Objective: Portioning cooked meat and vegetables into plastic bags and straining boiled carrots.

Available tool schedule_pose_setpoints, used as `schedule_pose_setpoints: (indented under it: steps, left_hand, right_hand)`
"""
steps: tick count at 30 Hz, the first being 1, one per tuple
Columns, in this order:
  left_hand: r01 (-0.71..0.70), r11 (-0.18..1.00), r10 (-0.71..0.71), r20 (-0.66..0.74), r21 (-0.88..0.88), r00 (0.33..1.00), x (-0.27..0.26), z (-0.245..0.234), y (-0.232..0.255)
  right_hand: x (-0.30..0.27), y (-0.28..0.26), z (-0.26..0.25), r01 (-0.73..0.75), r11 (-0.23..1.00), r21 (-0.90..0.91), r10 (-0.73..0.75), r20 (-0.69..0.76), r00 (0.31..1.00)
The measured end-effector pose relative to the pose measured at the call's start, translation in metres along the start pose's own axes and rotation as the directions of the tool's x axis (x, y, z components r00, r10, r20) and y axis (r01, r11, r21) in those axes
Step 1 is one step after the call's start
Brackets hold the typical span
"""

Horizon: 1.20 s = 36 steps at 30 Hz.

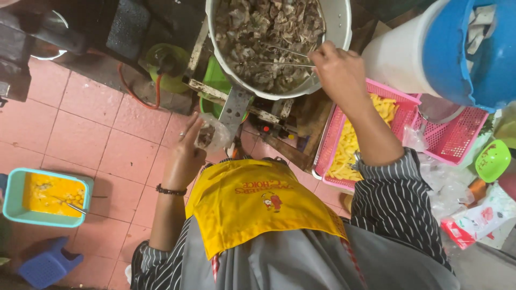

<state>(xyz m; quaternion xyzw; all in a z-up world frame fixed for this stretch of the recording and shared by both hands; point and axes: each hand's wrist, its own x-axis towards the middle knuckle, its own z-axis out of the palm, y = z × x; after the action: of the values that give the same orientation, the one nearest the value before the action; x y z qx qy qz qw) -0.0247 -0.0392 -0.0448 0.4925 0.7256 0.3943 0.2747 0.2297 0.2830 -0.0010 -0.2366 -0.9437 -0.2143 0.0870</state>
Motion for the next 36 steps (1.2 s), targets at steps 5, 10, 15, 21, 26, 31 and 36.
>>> schedule_pose_setpoints:
  steps: [5, 10, 15, 21, 26, 31, 36]
  left_hand:
    - [0.095, 0.995, -0.095, 0.021, -0.031, 0.995, 0.001, -0.018, 0.019]
    - [0.151, 0.987, -0.15, 0.017, -0.057, 0.989, -0.001, -0.021, 0.016]
    - [0.227, 0.972, -0.226, 0.025, -0.053, 0.974, 0.0, -0.023, 0.006]
    - [0.177, 0.982, -0.176, 0.023, -0.062, 0.984, 0.007, -0.024, 0.005]
    - [0.18, 0.982, -0.179, 0.029, -0.063, 0.983, 0.012, -0.025, 0.007]
    - [0.17, 0.982, -0.167, 0.041, -0.081, 0.985, 0.014, -0.024, 0.005]
    - [0.185, 0.98, -0.183, 0.037, -0.069, 0.982, 0.015, -0.023, 0.007]
  right_hand:
    - [0.033, -0.025, 0.066, 0.049, 0.999, 0.007, -0.049, 0.02, 0.999]
    - [0.04, -0.029, 0.079, 0.047, 0.996, 0.071, -0.045, -0.031, 0.999]
    - [0.029, -0.001, 0.015, 0.056, 0.998, -0.035, -0.055, 0.017, 0.998]
    - [0.019, -0.005, -0.009, 0.097, 0.992, 0.079, -0.11, 0.187, 0.976]
    - [0.022, 0.006, -0.009, 0.037, 0.999, 0.0, -0.037, 0.042, 0.998]
    - [0.013, 0.003, -0.008, 0.047, 0.986, 0.157, -0.088, 0.269, 0.959]
    - [0.009, -0.008, 0.035, 0.079, 0.994, 0.07, -0.086, 0.113, 0.99]
